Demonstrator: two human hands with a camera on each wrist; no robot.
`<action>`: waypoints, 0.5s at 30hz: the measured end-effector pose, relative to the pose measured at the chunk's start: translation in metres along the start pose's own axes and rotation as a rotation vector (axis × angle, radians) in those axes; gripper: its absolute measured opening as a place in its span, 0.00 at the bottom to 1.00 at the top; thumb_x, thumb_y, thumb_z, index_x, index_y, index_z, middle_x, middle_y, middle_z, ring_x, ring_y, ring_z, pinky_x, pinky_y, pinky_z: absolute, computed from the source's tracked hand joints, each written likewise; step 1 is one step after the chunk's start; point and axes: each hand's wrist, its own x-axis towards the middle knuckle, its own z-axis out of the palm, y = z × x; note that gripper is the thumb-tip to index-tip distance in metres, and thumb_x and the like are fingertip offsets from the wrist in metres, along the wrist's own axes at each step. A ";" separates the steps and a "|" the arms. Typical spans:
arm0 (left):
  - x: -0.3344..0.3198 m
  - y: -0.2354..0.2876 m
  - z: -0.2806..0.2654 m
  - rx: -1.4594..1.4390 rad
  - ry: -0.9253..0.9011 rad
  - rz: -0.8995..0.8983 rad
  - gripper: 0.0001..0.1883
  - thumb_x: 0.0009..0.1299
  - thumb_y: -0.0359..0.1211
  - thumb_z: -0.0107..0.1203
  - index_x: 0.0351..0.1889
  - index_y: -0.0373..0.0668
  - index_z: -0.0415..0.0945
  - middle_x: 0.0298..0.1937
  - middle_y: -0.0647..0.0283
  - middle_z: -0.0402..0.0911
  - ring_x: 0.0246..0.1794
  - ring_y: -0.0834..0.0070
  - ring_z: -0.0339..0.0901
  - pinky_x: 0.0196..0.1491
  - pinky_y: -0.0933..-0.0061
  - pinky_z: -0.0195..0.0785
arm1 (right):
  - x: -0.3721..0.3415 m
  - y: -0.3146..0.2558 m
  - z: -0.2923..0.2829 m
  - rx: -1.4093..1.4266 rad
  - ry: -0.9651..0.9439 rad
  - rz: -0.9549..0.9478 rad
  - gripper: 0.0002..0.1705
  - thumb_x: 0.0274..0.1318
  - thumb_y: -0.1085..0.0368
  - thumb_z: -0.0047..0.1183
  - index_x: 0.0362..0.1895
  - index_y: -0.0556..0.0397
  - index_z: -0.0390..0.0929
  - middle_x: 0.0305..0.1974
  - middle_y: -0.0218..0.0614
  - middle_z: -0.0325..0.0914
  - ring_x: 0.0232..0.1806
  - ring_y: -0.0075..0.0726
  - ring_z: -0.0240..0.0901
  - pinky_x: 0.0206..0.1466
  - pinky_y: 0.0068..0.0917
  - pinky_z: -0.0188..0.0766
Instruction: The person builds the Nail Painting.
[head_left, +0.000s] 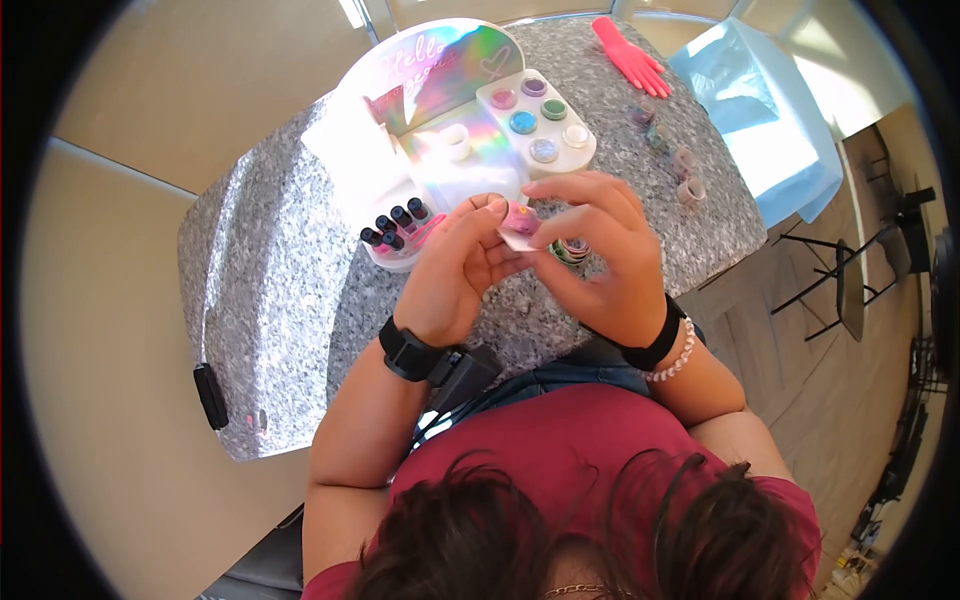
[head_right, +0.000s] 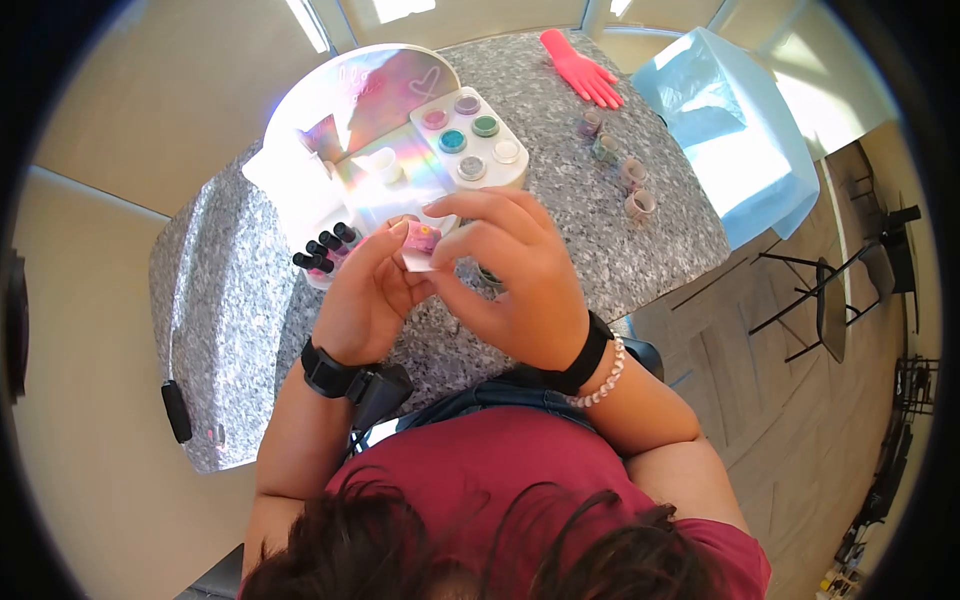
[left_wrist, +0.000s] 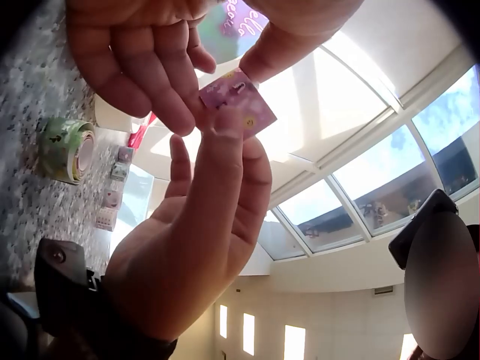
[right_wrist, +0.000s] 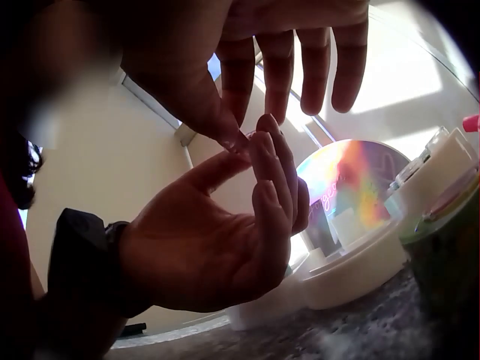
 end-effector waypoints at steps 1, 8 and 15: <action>0.000 0.000 -0.003 -0.010 -0.043 0.006 0.12 0.86 0.41 0.53 0.58 0.44 0.75 0.53 0.62 0.87 0.53 0.72 0.88 0.60 0.68 0.80 | -0.003 0.003 0.000 -0.001 -0.007 0.002 0.13 0.50 0.73 0.72 0.39 0.48 0.82 0.52 0.37 0.85 0.57 0.51 0.81 0.62 0.43 0.75; -0.004 -0.002 0.001 0.242 -0.177 0.027 0.15 0.88 0.42 0.50 0.60 0.42 0.76 0.56 0.63 0.85 0.59 0.72 0.85 0.65 0.64 0.77 | -0.015 0.017 -0.017 0.707 -0.104 0.458 0.14 0.63 0.76 0.67 0.49 0.52 0.78 0.54 0.41 0.85 0.59 0.33 0.83 0.66 0.35 0.79; -0.003 -0.006 0.003 0.533 -0.047 0.094 0.13 0.87 0.42 0.53 0.57 0.43 0.78 0.62 0.61 0.87 0.61 0.77 0.81 0.66 0.69 0.71 | -0.016 0.039 -0.046 0.393 -0.236 0.502 0.11 0.62 0.76 0.69 0.48 0.55 0.90 0.54 0.36 0.85 0.53 0.33 0.86 0.54 0.31 0.87</action>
